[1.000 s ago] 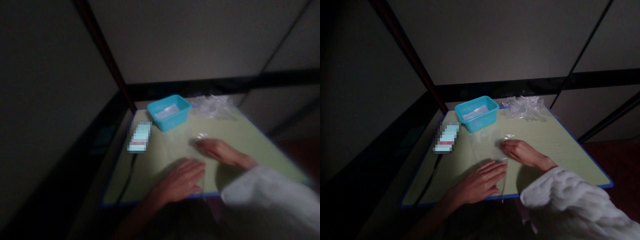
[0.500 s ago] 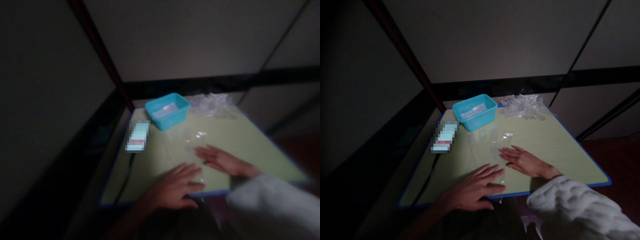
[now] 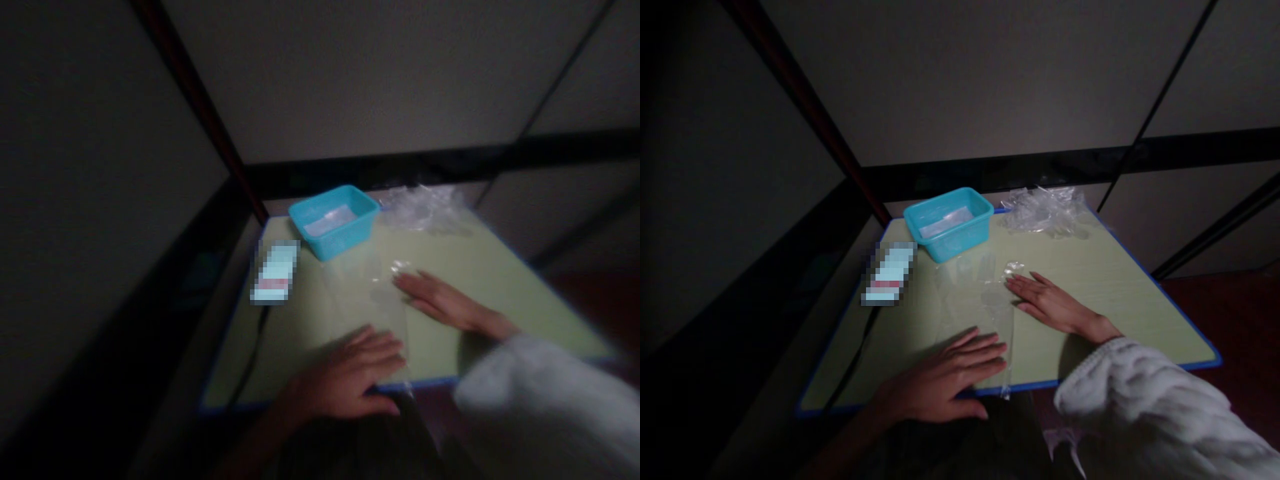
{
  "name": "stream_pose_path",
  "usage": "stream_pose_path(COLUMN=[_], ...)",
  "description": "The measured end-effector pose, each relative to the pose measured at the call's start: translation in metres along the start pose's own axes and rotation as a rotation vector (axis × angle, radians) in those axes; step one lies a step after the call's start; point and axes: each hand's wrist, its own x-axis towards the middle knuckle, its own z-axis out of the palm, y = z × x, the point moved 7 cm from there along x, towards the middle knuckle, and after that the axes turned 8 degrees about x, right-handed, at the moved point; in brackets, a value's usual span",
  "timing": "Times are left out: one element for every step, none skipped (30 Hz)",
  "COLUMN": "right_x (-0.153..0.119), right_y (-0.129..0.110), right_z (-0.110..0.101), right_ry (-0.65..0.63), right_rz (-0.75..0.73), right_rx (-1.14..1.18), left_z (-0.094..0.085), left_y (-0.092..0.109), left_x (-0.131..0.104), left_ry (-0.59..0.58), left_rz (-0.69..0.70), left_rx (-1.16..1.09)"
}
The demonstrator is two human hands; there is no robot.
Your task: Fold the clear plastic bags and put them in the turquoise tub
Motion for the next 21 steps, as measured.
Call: stream_pose_path(right_x=[0.002,0.003,0.005,0.006,0.008,0.009,0.01,0.011,0.012,0.012,0.012,0.012,0.013,0.013,0.013,0.012,0.012,0.012,0.012,0.012,0.012], right_y=[0.006,0.012,0.018,0.022,0.025,0.027,0.027,0.027,0.026,0.025,0.023,0.022,0.021,0.021,0.021,0.022,0.023,0.023,0.024,0.025,0.024], right_z=[-0.002,-0.004,-0.006,-0.008,-0.009,-0.01,-0.011,-0.012,-0.012,-0.011,-0.011,-0.011,-0.011,-0.011,-0.011,-0.011,-0.01,-0.01,-0.01,-0.01,-0.01], right_ry=[0.014,0.03,0.045,0.06,0.076,0.09,0.101,0.112,0.122,0.132,0.142,0.151,0.156,0.159,0.161,0.159,0.158,0.157,0.156,0.154,0.152], right_rz=[0.013,0.025,0.036,0.044,0.047,0.046,0.042,0.033,0.02,0.004,-0.012,-0.026,-0.037,-0.043,-0.045,-0.044,-0.04,-0.037,-0.034,-0.032,-0.035], right_rx=[-0.008,-0.016,-0.024,-0.029,-0.032,-0.034,-0.033,-0.032,-0.028,-0.023,-0.016,-0.008,0.0,0.008,0.016,0.023,0.03,0.035,0.039,0.04,0.038], left_z=[0.003,0.005,0.006,0.005,0.003,-0.002,-0.009,-0.017,-0.026,-0.036,-0.043,-0.048,-0.051,-0.054,-0.055,-0.055,-0.055,-0.054,-0.053,-0.052,-0.052], left_y=[0.001,0.001,0.001,-0.002,-0.008,-0.018,-0.032,-0.051,-0.072,-0.094,-0.112,-0.127,-0.138,-0.148,-0.156,-0.162,-0.167,-0.171,-0.174,-0.176,-0.178], left_x=[0.004,0.007,0.011,0.014,0.016,0.017,0.016,0.012,0.005,-0.004,-0.013,-0.02,-0.023,-0.025,-0.027,-0.027,-0.026,-0.025,-0.023,-0.021,-0.019], left_ry=[0.003,0.01,0.022,0.041,0.074,0.122,0.187,0.263,0.344,0.433,0.473,0.492,0.499,0.502,0.504,0.506,0.508,0.512,0.515,0.519,0.523], left_rz=[0.004,0.012,0.018,0.014,-0.011,-0.069,-0.162,-0.294,-0.448,-0.618,-0.747,-0.837,-0.869,-0.893,-0.908,-0.917,-0.928,-0.937,-0.944,-0.949,-0.952], left_rx=[0.005,0.011,0.017,0.022,0.024,0.023,0.022,0.023,0.022,0.038,0.068,0.101,0.117,0.129,0.139,0.146,0.151,0.153,0.152,0.147,0.138])
